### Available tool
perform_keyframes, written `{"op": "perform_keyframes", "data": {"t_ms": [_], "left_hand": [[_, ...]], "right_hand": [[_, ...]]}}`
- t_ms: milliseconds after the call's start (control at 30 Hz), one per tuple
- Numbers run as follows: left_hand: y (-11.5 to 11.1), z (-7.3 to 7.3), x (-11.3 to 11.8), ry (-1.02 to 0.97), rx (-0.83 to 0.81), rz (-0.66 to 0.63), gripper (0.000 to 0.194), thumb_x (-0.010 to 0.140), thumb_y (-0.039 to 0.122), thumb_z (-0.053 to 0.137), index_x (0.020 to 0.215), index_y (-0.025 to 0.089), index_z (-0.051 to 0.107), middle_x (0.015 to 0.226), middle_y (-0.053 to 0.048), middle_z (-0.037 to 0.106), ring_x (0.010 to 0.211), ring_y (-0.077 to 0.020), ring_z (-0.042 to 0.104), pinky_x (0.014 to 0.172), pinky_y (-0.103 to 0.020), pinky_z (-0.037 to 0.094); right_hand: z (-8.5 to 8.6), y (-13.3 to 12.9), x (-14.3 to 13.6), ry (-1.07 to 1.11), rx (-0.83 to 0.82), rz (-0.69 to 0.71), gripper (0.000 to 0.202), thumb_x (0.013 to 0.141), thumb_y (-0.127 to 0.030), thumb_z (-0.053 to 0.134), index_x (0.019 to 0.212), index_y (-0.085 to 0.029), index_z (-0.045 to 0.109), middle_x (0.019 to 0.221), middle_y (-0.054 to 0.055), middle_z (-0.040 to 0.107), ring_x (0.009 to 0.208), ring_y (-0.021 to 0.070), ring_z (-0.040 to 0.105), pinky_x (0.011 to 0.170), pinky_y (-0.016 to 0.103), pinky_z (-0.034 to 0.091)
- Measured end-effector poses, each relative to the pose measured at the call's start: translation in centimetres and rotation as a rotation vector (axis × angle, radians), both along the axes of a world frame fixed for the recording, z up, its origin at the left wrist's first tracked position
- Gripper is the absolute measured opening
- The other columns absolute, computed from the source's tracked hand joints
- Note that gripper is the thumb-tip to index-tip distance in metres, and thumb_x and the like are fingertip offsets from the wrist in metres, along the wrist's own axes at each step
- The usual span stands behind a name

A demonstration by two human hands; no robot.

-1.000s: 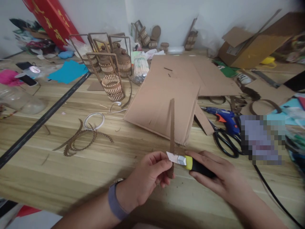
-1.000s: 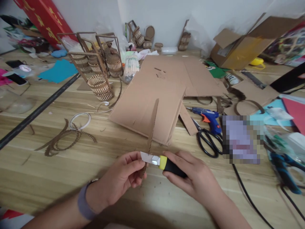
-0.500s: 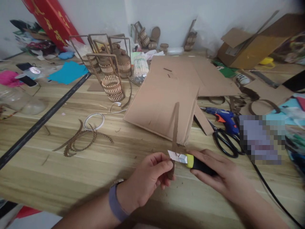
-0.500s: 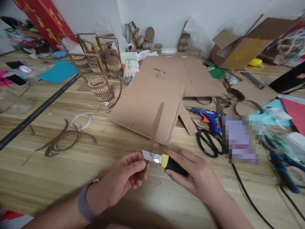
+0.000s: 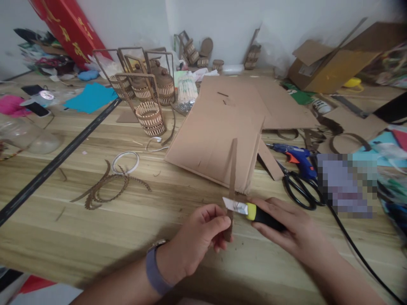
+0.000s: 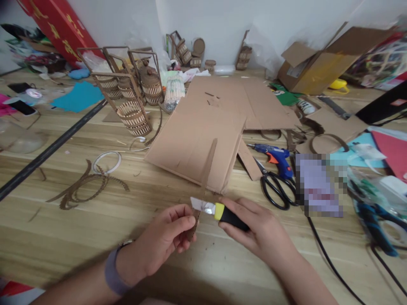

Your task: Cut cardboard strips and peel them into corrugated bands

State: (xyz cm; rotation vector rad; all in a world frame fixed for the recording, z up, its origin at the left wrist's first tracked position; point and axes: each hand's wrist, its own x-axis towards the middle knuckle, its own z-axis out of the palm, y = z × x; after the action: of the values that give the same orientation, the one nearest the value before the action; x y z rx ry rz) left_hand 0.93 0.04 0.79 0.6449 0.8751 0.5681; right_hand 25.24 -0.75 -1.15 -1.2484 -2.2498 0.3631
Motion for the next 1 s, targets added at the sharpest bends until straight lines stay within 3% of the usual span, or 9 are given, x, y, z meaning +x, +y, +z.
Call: {"op": "perform_keyframes", "data": {"t_ms": [133,267,500,667,1000], "left_hand": [[0.0,0.0,0.0,0.002,0.01,0.005,0.031,0.069,0.043,0.069,0.069,0.019,0.049,0.057,0.004,0.057,0.047,-0.0055,0.044,0.047,-0.021,0.029],[0.0,-0.2,0.1,0.035,0.042,0.006,0.03,0.07,0.043,0.067,0.071,0.019,0.05,0.057,0.005,0.055,0.047,-0.0055,0.043,0.047,-0.021,0.029],[-0.1,-0.3,0.0,0.031,0.062,-0.028,0.033,0.072,0.044,0.067,0.086,0.016,0.058,0.06,0.004,0.056,0.048,-0.0063,0.043,0.048,-0.023,0.029],[-0.1,-0.2,0.0,0.017,0.056,-0.025,0.031,0.072,0.044,0.068,0.077,0.019,0.052,0.06,0.004,0.056,0.048,-0.0059,0.042,0.049,-0.023,0.028],[0.0,-0.1,0.0,0.009,0.004,-0.038,0.029,0.07,0.043,0.068,0.08,0.018,0.056,0.06,0.004,0.055,0.05,-0.0066,0.045,0.048,-0.021,0.027]], "right_hand": [[0.0,0.2,0.6,0.0,0.018,-0.062,0.033,0.096,-0.033,0.057,0.129,-0.027,0.06,0.097,0.006,0.071,0.084,0.0195,0.071,0.071,0.028,0.056],[0.2,-0.3,-0.4,0.02,-0.007,-0.014,0.034,0.096,-0.035,0.056,0.129,-0.026,0.061,0.089,0.005,0.07,0.077,0.0187,0.07,0.063,0.027,0.055],[0.2,-0.8,-1.5,0.039,-0.053,0.021,0.035,0.095,-0.036,0.057,0.128,-0.025,0.062,0.09,0.007,0.071,0.077,0.0186,0.07,0.064,0.027,0.055],[0.3,-0.6,-1.1,0.039,-0.077,-0.01,0.034,0.095,-0.033,0.056,0.127,-0.026,0.063,0.087,0.006,0.071,0.076,0.0187,0.07,0.063,0.027,0.055],[0.2,-0.7,-1.1,0.037,-0.035,0.025,0.035,0.095,-0.035,0.057,0.129,-0.026,0.061,0.088,0.005,0.07,0.075,0.0171,0.069,0.063,0.025,0.055]]}}
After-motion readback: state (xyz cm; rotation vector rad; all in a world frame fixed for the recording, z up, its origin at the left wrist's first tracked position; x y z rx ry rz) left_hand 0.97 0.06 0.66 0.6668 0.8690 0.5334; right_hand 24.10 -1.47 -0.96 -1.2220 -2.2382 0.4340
